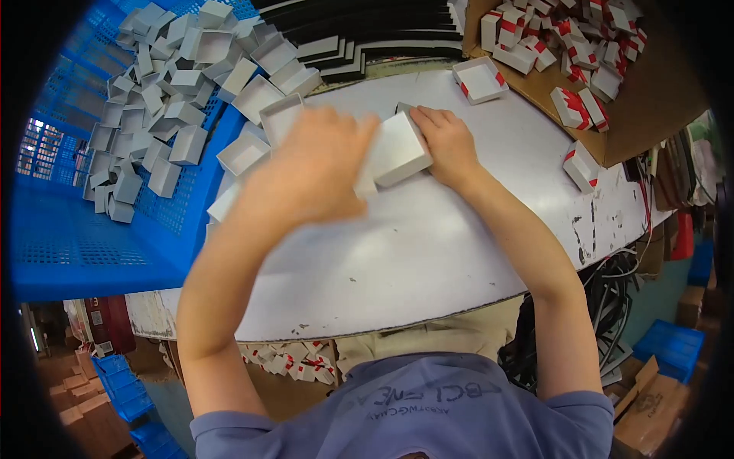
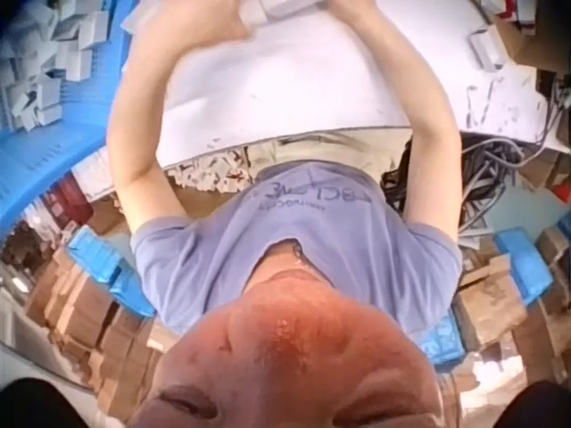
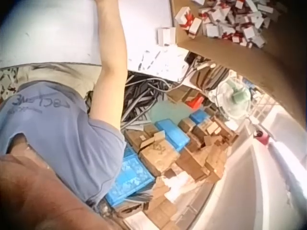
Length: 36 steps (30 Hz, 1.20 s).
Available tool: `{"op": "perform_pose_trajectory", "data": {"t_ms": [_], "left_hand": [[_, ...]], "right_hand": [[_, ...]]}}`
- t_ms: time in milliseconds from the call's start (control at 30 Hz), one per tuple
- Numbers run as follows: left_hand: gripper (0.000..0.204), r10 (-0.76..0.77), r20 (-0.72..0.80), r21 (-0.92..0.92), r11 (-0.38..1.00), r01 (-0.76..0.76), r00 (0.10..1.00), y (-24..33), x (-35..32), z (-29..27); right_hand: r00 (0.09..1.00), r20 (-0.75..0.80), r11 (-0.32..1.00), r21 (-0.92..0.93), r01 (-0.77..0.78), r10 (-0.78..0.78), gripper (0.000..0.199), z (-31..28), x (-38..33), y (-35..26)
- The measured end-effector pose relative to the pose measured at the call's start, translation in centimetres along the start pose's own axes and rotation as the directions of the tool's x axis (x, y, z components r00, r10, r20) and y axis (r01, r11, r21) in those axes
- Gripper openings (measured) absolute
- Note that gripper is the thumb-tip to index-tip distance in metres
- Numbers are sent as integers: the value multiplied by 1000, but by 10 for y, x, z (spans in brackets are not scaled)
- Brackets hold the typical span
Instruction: Packaging small white gift boxes with red bows into grey protective sleeves/boxes.
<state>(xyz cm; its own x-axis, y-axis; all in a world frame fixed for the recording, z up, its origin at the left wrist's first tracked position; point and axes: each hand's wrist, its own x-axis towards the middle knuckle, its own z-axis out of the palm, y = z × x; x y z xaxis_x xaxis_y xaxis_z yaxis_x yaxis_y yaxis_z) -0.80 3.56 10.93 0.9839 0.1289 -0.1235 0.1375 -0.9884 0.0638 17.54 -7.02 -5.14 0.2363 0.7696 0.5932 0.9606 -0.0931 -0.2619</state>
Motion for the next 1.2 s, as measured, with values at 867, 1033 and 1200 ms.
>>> {"op": "perform_pose_trajectory", "data": {"t_ms": [867,1033,1200], "left_hand": [[104,-143,-529,-525,830,-190,836,75,-70,168],[61,48,-408,-309,933,-187,912,54,-96,147],[50,-19,-264,-308,949,-66,964,51,-93,123]], "right_hand": [[756,354,785,529,323,-550,15,-81,-57,-92],[997,-52,996,-67,58,-62,20,-62,27,30],[959,165,972,-86,-218,230,27,-59,31,43]]}}
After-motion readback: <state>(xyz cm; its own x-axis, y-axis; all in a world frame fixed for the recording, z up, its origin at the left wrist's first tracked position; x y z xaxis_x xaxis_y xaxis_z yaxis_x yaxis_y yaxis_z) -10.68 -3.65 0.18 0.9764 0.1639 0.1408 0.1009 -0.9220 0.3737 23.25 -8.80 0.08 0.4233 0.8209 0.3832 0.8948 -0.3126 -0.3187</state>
